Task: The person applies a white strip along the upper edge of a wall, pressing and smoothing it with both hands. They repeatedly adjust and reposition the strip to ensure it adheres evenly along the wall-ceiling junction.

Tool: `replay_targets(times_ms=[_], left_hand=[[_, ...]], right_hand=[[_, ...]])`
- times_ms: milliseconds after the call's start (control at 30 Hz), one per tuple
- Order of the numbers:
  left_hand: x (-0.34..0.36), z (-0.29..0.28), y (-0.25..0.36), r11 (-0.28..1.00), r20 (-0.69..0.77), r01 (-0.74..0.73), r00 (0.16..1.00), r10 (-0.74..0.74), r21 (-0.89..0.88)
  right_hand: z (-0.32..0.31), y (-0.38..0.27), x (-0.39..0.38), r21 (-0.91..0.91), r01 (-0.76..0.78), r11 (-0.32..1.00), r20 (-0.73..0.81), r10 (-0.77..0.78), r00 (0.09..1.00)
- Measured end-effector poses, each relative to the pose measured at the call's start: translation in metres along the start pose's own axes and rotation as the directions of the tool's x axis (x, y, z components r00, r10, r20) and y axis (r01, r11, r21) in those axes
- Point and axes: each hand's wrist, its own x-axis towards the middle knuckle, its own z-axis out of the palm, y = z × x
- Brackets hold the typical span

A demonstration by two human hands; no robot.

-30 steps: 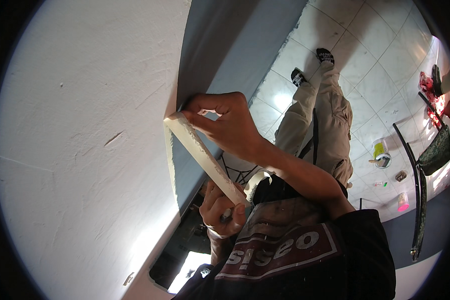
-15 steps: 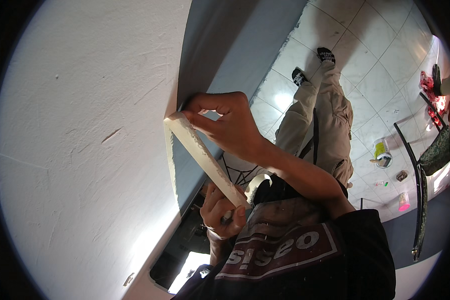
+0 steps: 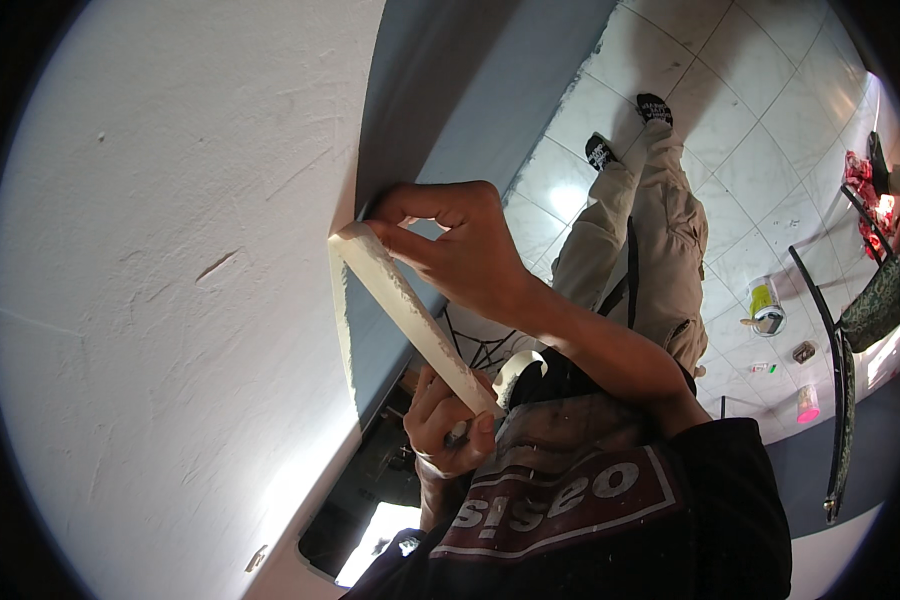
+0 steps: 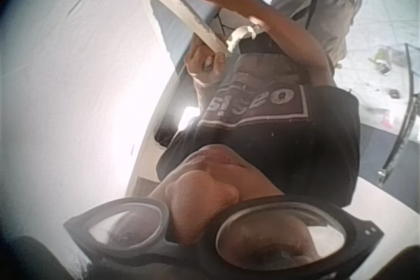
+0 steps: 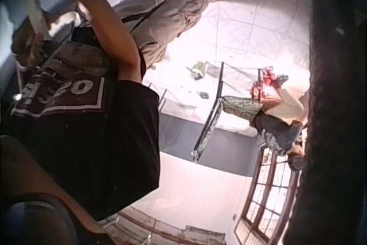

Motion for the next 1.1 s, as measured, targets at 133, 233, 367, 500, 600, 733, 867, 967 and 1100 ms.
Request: replay_targets(times_ms=[133, 233, 367, 500, 600, 733, 867, 967, 1100], left_hand=[[-0.002, -0.001, -0.002, 1.0, 0.005, -0.001, 1.0, 0.001, -0.001], [-0.003, -0.001, -0.002, 1.0, 0.002, -0.005, 1.0, 0.005, -0.007], [-0.002, -0.002, -0.002, 1.0, 0.025, -0.019, 1.0, 0.019, -0.008], [-0.002, -0.002, -0.001, 1.0, 0.031, -0.004, 1.0, 0.005, -0.028], [0.008, 0.006, -0.001, 1.0, 0.027, 0.003, 1.0, -0.002, -0.024], [0.01, 0.006, -0.002, 1.0, 0.052, -0.013, 0.999, 0.014, -0.022], [0.006, 0.005, -0.002, 1.0, 0.068, -0.006, 0.998, 0.007, -0.014], [0.005, 0.005, -0.001, 1.0, 0.064, -0.007, 0.998, 0.007, -0.013], [0.004, 0.005, 0.002, 1.0, 0.073, 0.003, 0.997, -0.002, -0.015]], right_hand=[[0.0, -0.001, -0.001, 0.011, -0.015, 1.0, 0.006, 0.015, 1.0], [0.002, 0.002, -0.002, 0.023, -0.012, 1.0, 0.01, 0.011, 1.0], [0.005, 0.005, -0.002, 0.019, 0.059, 0.998, -0.031, -0.058, 0.998], [0.005, 0.004, -0.001, 0.015, 0.038, 0.999, -0.039, -0.037, 0.999], [-0.004, 0.006, 0.008, 0.008, 0.042, 0.999, -0.03, -0.042, 0.999], [-0.005, 0.007, 0.009, 0.0, 0.042, 0.999, -0.04, -0.042, 0.998], [-0.003, 0.008, 0.006, 0.041, 0.025, 0.999, -0.043, -0.023, 0.999], [-0.002, 0.008, 0.006, 0.046, 0.021, 0.999, -0.038, -0.019, 0.999], [0.0, 0.008, 0.003, 0.058, -0.019, 0.998, -0.021, 0.02, 1.0]])
